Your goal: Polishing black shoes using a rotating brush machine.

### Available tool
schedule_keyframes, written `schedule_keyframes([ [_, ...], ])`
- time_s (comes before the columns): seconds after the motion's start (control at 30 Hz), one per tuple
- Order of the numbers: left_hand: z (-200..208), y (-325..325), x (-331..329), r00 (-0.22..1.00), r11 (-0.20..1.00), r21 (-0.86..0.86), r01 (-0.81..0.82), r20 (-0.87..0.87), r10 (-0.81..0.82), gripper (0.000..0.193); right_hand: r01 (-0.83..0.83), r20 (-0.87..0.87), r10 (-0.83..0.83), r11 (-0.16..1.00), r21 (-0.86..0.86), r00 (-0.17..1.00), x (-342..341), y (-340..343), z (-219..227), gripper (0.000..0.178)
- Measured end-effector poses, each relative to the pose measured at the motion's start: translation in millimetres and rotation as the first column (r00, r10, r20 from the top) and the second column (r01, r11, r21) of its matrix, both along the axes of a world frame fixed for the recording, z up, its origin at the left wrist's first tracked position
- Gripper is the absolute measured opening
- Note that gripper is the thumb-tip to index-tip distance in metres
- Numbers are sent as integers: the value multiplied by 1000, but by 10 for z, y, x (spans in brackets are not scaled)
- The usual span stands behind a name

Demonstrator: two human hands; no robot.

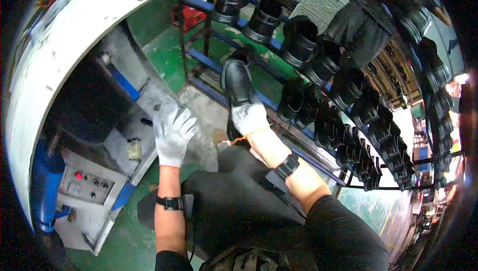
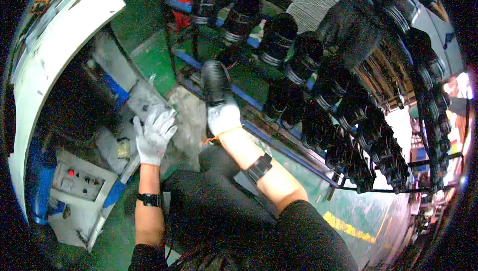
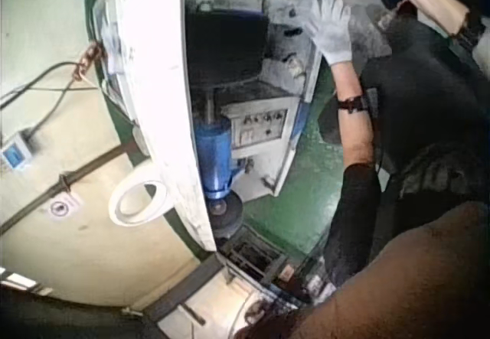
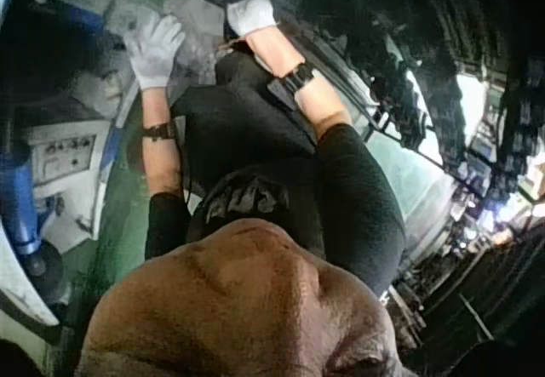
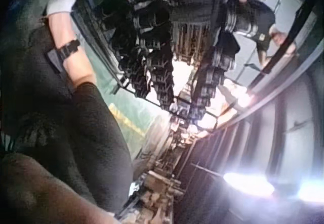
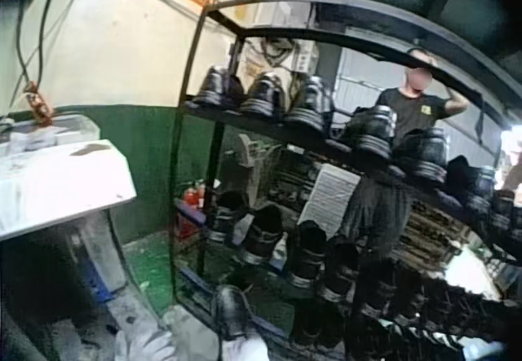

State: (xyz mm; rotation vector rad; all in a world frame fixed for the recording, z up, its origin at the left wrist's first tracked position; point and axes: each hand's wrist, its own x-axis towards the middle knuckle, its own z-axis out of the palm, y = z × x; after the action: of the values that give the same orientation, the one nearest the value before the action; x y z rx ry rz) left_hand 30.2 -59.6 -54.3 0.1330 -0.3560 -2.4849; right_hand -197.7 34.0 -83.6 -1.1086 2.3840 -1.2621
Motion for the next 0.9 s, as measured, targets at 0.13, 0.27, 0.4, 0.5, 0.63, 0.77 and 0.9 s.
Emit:
schedule_keyframes([
  [0.13,-6,-81,83,995,999,54,-1,101,-4,65,225,-386,338,428,875,859,-551,-40,316,44],
  [0.27,-37,-109,203,968,994,79,-80,243,59,54,304,-483,233,534,789,844,-979,-299,376,27],
  [0.4,-88,-150,150,957,991,81,-108,279,82,47,288,-548,208,673,681,810,-1355,-191,74,26],
  [0.5,-148,-208,166,948,992,64,-113,307,88,46,305,-515,78,727,616,853,-1387,96,-91,33],
  [0.63,-180,-183,199,931,994,45,-104,356,81,43,625,-507,-511,777,73,694,-1112,806,-100,42],
  [0.77,-193,-117,129,949,1000,-16,-7,316,12,43,383,-619,-34,813,440,784,-1158,1337,7,40],
  [0.9,-143,40,138,912,999,-13,-31,409,33,45,296,-346,-150,858,420,926,-732,1182,475,32],
])
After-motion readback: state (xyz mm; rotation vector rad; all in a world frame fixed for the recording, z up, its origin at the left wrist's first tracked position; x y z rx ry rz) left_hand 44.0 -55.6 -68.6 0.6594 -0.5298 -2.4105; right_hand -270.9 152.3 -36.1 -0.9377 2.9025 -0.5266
